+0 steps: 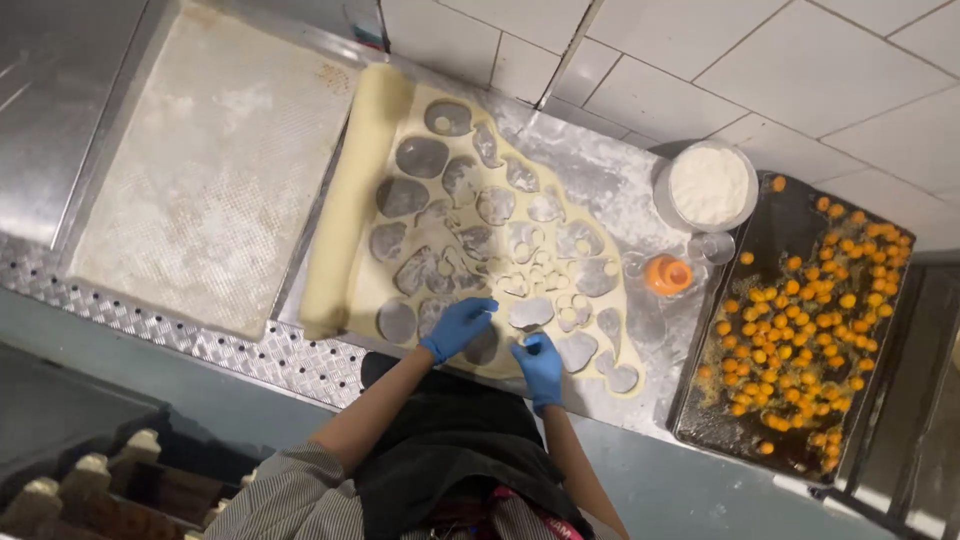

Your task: The recorder is seen separating cut donut dough from the sheet, placing them onto a tray, moving the tray to a rack, and then gathering the leftover dough scraps to rework them.

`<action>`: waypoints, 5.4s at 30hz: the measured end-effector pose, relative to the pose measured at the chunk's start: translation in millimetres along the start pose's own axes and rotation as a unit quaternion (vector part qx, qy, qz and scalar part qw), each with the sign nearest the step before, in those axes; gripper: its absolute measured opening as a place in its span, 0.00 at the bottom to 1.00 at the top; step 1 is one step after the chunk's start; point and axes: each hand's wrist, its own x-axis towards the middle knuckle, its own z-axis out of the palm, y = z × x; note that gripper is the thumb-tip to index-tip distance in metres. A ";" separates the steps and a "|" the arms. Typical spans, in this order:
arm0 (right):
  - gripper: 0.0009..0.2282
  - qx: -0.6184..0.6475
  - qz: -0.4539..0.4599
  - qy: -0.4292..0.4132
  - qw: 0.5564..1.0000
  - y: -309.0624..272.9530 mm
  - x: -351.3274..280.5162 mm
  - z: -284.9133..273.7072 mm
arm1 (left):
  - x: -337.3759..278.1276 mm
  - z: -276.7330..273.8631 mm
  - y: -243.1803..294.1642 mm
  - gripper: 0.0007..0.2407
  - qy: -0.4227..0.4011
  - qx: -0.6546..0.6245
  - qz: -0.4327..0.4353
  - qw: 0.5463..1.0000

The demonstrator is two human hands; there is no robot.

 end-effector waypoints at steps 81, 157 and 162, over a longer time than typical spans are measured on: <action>0.19 -0.206 -0.090 0.166 0.960 -240.3 11.7 71.9 | 349.2 -435.5 -137.1 0.13 0.201 0.004 -0.014 0.979; 0.07 0.359 -0.302 0.084 0.879 -183.1 34.9 168.3 | 52.3 -231.0 -8.8 0.05 -0.018 0.597 0.064 0.800; 0.27 -0.148 -0.449 -0.064 0.879 -253.1 10.6 178.8 | 27.8 -201.6 -34.2 0.19 0.062 0.530 0.236 0.812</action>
